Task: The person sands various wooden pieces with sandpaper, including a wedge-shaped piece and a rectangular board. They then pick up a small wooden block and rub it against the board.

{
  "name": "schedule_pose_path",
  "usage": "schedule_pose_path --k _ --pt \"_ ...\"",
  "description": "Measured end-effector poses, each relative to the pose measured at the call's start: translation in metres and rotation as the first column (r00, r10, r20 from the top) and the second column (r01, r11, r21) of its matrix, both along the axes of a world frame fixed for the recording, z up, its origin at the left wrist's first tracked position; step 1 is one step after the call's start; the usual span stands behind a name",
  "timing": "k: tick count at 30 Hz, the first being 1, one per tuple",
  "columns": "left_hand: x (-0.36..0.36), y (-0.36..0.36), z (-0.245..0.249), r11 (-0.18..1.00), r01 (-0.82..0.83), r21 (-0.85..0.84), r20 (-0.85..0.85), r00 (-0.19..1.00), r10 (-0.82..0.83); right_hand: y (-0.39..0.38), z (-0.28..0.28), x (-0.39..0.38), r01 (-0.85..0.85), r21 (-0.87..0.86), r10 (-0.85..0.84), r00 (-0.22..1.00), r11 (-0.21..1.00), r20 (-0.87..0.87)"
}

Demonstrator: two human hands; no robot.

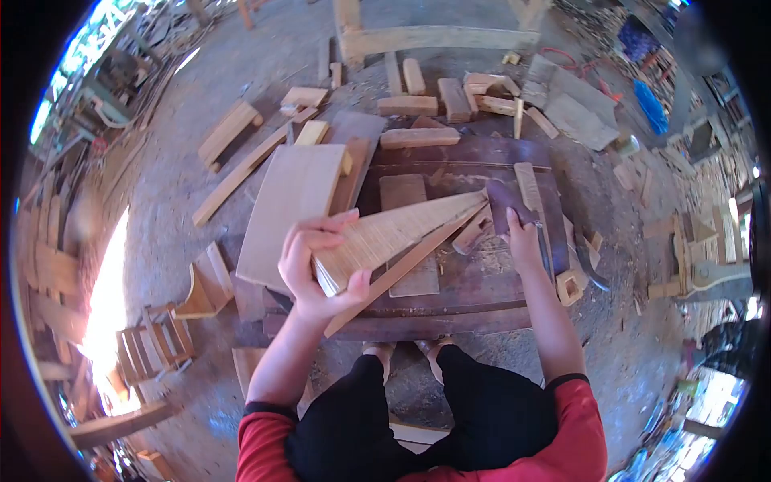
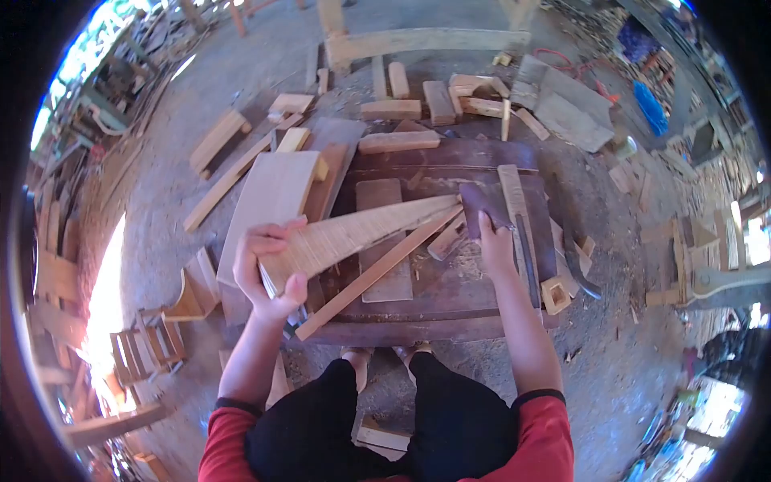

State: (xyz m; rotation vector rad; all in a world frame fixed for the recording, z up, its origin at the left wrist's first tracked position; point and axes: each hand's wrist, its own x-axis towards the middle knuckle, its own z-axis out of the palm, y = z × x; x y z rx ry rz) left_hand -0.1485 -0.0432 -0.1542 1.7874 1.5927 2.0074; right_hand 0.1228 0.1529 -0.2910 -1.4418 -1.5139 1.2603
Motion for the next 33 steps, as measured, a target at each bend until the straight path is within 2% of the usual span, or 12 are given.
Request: schedule_pose_path --k 1,7,9,15,18,20,23,25,27,29,31,33 --pt "0.005 0.004 -0.005 0.999 0.028 -0.017 0.026 0.999 -0.027 0.001 -0.003 0.007 0.136 -0.21 -0.167 0.976 0.968 -0.141" --pt "0.014 0.026 -0.03 0.992 0.087 -0.093 -0.041 0.995 -0.091 0.024 -0.011 0.039 0.263 -0.317 -0.334 0.923 0.911 -0.194" --pt "0.006 0.032 -0.032 0.985 0.121 -0.124 0.061 0.992 -0.114 0.024 -0.017 0.04 0.272 -0.309 -0.337 0.924 0.911 -0.181" --pt "0.006 0.039 -0.02 0.967 0.193 -0.164 -0.003 0.981 -0.196 0.023 -0.026 0.04 0.19 -0.155 -0.208 0.972 0.969 -0.112" --pt "0.01 0.044 -0.014 0.961 0.223 -0.164 -0.126 0.961 -0.245 0.026 -0.037 0.041 0.121 -0.105 -0.118 0.993 0.987 0.031" --pt "0.013 0.047 -0.011 0.955 0.251 -0.159 -0.212 0.936 -0.282 0.02 -0.025 0.031 -0.009 -0.082 0.03 0.966 0.997 0.257" --pt "0.02 0.046 -0.017 0.941 0.285 -0.181 -0.148 0.938 -0.312 -0.009 0.001 -0.001 -0.046 -0.178 0.079 0.98 0.983 0.181" --pt "0.022 0.047 -0.018 0.965 0.22 -0.144 -0.192 0.95 -0.246 -0.027 -0.015 -0.04 0.183 0.283 -0.104 0.956 0.941 -0.274" --pt "0.022 0.051 -0.018 0.986 0.145 -0.086 -0.202 0.966 -0.16 -0.056 0.056 -0.048 -0.084 -0.186 0.043 0.975 0.979 -0.217" --pt "0.022 0.053 -0.019 0.998 0.059 -0.028 -0.196 0.978 -0.063 -0.082 0.1 -0.065 -0.331 0.098 0.335 0.807 0.939 -0.486" --pt "0.02 0.052 -0.017 0.996 -0.003 -0.093 -0.187 0.982 -0.014 -0.099 0.105 -0.076 -0.397 0.425 0.484 0.867 0.813 -0.117" --pt "0.019 0.047 -0.015 0.99 0.002 -0.139 -0.173 0.985 -0.026 -0.099 0.104 -0.076 -0.418 0.481 0.529 0.84 0.771 -0.117"
